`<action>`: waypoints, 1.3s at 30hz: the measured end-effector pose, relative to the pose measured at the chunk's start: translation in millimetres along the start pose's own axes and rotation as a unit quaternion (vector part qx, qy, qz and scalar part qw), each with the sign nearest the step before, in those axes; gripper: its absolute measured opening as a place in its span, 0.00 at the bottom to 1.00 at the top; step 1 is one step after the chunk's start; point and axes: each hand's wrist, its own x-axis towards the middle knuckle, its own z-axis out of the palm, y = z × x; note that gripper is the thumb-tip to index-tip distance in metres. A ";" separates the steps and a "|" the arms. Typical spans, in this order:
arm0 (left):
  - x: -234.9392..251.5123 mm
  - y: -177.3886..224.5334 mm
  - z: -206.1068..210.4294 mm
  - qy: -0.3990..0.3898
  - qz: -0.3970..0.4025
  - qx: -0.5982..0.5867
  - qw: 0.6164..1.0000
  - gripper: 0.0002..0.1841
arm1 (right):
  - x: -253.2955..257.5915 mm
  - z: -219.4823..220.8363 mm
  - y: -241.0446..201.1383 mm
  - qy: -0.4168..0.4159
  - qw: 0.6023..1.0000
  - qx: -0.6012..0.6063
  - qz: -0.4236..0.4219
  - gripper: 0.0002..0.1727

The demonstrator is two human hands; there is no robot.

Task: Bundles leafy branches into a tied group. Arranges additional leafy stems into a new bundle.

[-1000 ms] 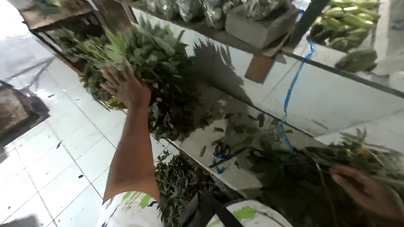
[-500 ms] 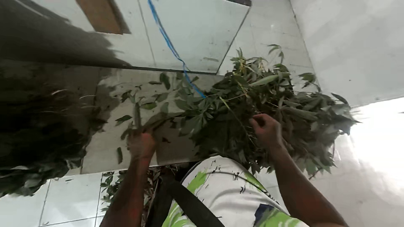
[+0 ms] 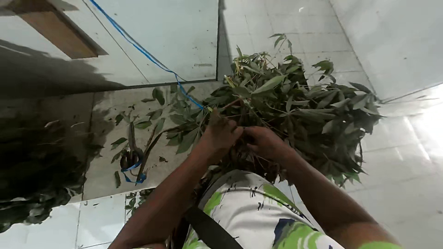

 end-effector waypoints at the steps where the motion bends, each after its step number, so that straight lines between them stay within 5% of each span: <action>1: 7.1 -1.0 -12.2 -0.027 -0.009 0.015 0.999 0.23 | -1.6 -8.5 -1.3 0.006 1.000 0.006 -0.025 0.18; 4: 11.3 -14.4 -44.1 -0.034 -0.012 0.014 0.999 0.20 | -4.7 -33.5 2.4 0.106 0.988 0.055 -0.097 0.12; 7: -0.7 -35.3 -55.1 0.028 -0.024 0.011 0.999 0.17 | 0.2 -53.5 23.8 0.222 0.972 0.067 -0.037 0.15; 12: -33.2 -54.8 -77.3 0.052 -0.083 0.030 0.995 0.16 | 25.2 -14.7 73.3 0.078 0.976 -0.064 0.194 0.24; 18: -82.0 -66.7 -109.4 0.084 -0.239 -0.014 0.967 0.16 | 24.9 -57.9 62.9 0.276 0.941 -0.064 0.187 0.19; 21: -98.6 -68.4 -120.8 0.146 -0.220 -0.014 0.964 0.15 | 27.7 -90.4 70.8 0.196 0.952 -0.088 0.220 0.20; 23: -102.7 -58.7 -124.7 0.155 -0.209 0.020 0.965 0.17 | 25.2 -109.8 52.8 0.221 0.954 -0.086 0.185 0.25; 26: -97.7 -50.6 -124.0 0.183 -0.200 0.055 0.961 0.18 | 21.6 -122.6 -17.6 0.342 0.938 -0.053 0.013 0.20; 29: -86.2 -43.1 -124.0 0.187 -0.208 0.058 0.958 0.18 | 29.8 -97.1 -69.2 0.268 0.940 -0.017 -0.208 0.14; 32: -79.2 -34.9 -121.0 0.192 -0.199 0.073 0.958 0.14 | 46.9 -66.4 -95.6 0.151 0.955 -0.068 -0.245 0.22; 39: -79.6 -34.6 -106.5 0.145 -0.186 0.106 0.966 0.11 | 69.3 -41.7 -108.8 0.104 0.963 -0.107 -0.224 0.18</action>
